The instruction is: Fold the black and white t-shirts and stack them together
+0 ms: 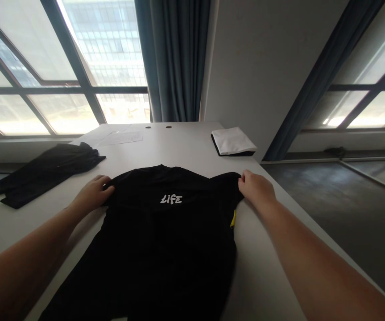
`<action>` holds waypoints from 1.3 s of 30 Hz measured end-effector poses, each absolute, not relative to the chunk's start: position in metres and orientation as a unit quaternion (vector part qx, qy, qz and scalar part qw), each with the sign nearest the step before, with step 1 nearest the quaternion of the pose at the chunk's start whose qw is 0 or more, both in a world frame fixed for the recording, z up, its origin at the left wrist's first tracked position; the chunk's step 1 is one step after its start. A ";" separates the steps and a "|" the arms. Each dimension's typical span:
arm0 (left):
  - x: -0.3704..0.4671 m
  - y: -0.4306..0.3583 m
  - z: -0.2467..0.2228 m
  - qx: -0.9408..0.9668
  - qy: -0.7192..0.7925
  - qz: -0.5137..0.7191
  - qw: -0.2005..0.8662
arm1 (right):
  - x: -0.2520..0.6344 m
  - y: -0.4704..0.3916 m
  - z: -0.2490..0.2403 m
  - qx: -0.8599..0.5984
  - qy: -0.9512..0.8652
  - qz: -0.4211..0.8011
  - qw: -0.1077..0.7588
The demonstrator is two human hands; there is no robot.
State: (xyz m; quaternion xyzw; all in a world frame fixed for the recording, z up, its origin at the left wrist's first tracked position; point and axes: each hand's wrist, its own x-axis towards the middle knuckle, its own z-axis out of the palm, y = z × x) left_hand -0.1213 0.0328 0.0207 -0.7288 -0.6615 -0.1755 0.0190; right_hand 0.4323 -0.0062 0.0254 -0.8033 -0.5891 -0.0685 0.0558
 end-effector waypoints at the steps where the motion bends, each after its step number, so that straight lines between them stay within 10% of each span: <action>1: -0.122 0.032 0.023 -0.708 -0.677 -0.200 0.004 | 0.438 -0.006 0.026 -0.812 -0.576 -0.068 0.057; 9: -0.133 0.031 0.032 -0.580 -0.658 -0.349 -0.330 | 0.440 0.002 0.007 -0.737 -0.660 -0.097 0.108; 27: -0.124 0.018 0.041 -0.670 -0.734 -0.086 0.074 | 0.421 -0.008 0.024 -0.621 -0.780 0.061 0.048; 39: -0.137 0.023 0.047 -0.654 -0.697 -0.287 0.066 | 0.412 -0.007 0.016 -0.592 -0.794 0.041 0.129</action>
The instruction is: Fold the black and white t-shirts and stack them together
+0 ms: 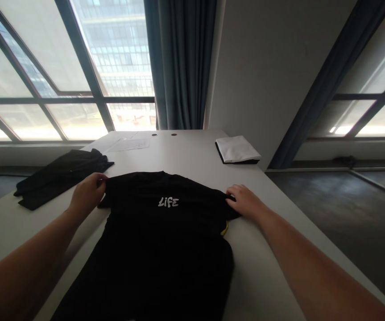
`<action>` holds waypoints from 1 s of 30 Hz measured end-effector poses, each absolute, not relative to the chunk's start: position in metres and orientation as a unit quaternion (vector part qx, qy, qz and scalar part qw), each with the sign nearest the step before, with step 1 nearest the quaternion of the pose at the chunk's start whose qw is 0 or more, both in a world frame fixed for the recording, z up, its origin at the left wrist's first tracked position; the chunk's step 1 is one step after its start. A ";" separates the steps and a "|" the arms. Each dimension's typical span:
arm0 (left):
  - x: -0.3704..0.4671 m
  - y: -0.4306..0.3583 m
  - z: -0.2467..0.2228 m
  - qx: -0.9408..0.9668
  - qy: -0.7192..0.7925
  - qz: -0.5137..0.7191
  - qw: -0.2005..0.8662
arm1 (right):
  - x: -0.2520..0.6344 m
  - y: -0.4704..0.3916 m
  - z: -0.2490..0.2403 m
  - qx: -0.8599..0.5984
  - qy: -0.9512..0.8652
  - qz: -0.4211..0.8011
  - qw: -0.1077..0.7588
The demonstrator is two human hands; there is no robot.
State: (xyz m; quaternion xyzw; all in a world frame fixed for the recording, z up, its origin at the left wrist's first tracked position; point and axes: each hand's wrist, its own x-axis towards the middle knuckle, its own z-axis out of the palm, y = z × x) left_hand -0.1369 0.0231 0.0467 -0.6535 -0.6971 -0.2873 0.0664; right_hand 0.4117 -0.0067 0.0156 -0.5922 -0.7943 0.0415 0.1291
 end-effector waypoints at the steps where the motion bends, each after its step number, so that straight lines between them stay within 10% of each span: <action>1: -0.139 0.024 0.047 -0.653 -0.693 -0.299 0.060 | 0.410 -0.009 0.019 -0.601 -0.784 0.054 0.144; 9: -0.167 0.035 0.038 -0.655 -0.681 -0.306 0.119 | 0.418 -0.007 0.032 -0.697 -0.652 0.021 0.298; 16: -0.150 0.033 0.028 -0.705 -0.687 -0.109 0.141 | 0.417 -0.015 0.029 -0.620 -0.765 0.141 0.102; 30: -0.065 0.047 0.024 -0.784 -0.610 -0.097 0.061 | 0.317 0.062 0.037 -0.653 -0.756 0.026 0.038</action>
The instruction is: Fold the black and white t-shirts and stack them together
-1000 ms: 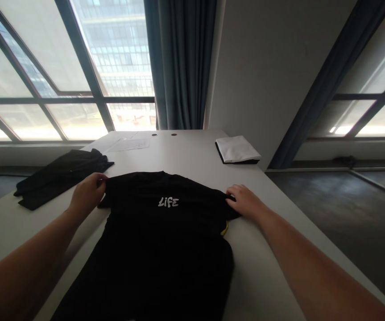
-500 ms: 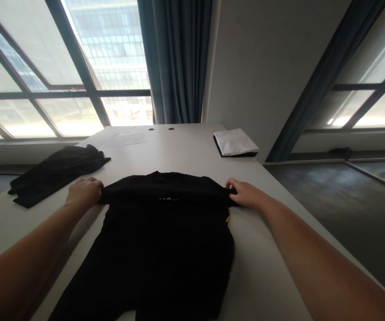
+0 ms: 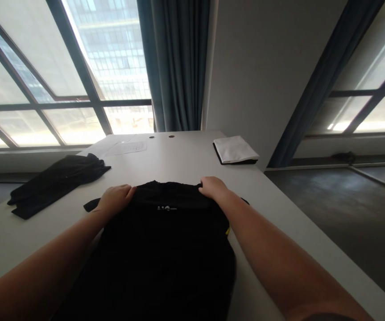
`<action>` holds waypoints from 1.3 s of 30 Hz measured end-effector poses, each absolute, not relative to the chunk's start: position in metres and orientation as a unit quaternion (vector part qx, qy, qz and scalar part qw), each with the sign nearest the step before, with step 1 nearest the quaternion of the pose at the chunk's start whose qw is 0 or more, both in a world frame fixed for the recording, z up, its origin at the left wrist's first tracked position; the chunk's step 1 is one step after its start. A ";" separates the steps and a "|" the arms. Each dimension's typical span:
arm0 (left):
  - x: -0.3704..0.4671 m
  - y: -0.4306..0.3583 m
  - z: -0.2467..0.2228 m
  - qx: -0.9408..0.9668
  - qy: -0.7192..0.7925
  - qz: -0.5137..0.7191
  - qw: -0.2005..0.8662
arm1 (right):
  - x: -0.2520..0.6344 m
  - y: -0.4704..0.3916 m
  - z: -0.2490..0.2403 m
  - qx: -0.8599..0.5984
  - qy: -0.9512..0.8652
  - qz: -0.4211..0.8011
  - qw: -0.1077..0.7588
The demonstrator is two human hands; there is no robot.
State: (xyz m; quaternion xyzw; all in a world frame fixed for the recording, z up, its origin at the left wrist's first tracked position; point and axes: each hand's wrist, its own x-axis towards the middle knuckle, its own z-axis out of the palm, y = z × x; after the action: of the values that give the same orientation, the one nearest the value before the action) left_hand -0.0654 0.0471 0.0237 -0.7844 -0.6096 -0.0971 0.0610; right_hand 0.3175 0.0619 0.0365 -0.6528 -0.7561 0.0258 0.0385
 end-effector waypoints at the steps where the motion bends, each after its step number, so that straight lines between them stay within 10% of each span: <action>1: -0.058 0.049 0.026 -0.774 -0.620 -0.091 0.092 | 0.313 0.066 0.035 -0.648 -0.760 0.034 0.036; 10: -0.044 0.063 0.000 -0.885 -0.455 -0.088 0.034 | 0.341 0.072 0.025 -0.624 -0.706 0.043 0.331; 19: -0.039 0.075 -0.002 -0.834 -0.552 -0.015 -0.026 | 0.322 0.069 0.017 -0.577 -0.785 -0.143 0.173; 26: -0.033 0.110 0.003 -0.824 -0.562 0.024 -0.065 | 0.301 0.102 -0.006 -0.595 -0.799 0.080 0.037; 39: -0.047 0.183 0.001 -0.843 -0.530 0.018 -0.090 | 0.327 0.169 -0.015 -0.543 -0.836 0.052 0.062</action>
State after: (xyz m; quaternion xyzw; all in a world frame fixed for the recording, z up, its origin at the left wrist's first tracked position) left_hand -0.0472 0.1827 0.0015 -0.8430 -0.5300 0.0181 -0.0900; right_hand 0.3270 0.1692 -0.0150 -0.5426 -0.8361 0.0516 0.0624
